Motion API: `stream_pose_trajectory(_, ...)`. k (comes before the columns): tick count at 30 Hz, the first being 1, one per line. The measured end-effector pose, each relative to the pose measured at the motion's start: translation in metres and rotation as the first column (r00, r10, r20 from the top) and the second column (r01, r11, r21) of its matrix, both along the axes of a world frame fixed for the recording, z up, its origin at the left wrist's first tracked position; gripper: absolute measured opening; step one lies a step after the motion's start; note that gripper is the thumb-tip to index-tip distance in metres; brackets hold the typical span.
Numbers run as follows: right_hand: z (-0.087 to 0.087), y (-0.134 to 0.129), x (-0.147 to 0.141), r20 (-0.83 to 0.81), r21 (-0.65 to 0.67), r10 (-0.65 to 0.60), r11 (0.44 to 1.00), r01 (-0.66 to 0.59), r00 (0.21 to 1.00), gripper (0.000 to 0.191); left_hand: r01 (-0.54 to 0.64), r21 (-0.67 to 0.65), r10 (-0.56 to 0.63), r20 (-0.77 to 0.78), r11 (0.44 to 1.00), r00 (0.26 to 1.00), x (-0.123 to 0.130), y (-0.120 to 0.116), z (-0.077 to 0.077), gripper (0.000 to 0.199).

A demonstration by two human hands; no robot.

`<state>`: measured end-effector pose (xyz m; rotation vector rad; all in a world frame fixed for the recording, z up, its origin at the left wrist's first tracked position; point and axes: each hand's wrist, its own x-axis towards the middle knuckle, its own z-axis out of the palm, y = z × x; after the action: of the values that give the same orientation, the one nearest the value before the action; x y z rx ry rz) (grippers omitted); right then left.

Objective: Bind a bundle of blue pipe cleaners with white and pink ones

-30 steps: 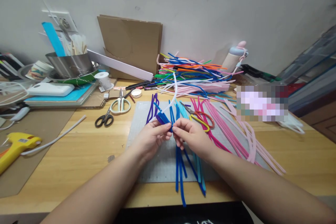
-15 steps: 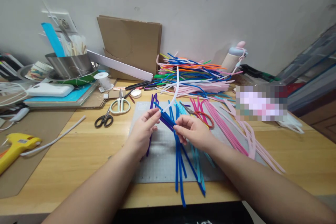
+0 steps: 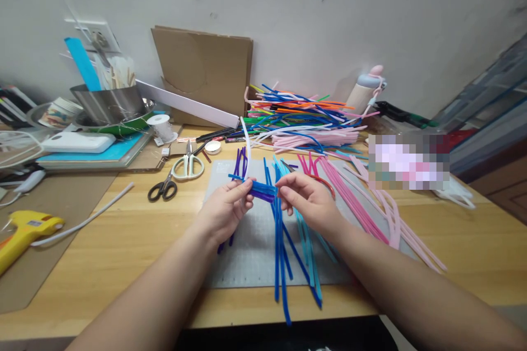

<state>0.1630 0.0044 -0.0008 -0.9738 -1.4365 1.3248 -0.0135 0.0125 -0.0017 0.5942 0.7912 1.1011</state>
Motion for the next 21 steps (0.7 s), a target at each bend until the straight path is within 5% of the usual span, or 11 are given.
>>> stream_pose_trajectory(7,-0.001,-0.007,-0.01,-0.378,-0.234,0.131,0.944,-0.231,0.917,0.027,0.035,-0.016,-0.034,0.056,0.999,0.998,0.002,-0.004,0.001,0.009)
stream_pose_trajectory(21,-0.007,-0.009,-0.01,-0.482,-0.238,0.109,0.938,-0.25,0.869,0.016,0.05,-0.086,-0.037,0.149,0.995,0.988,0.008,-0.009,-0.003,0.006)
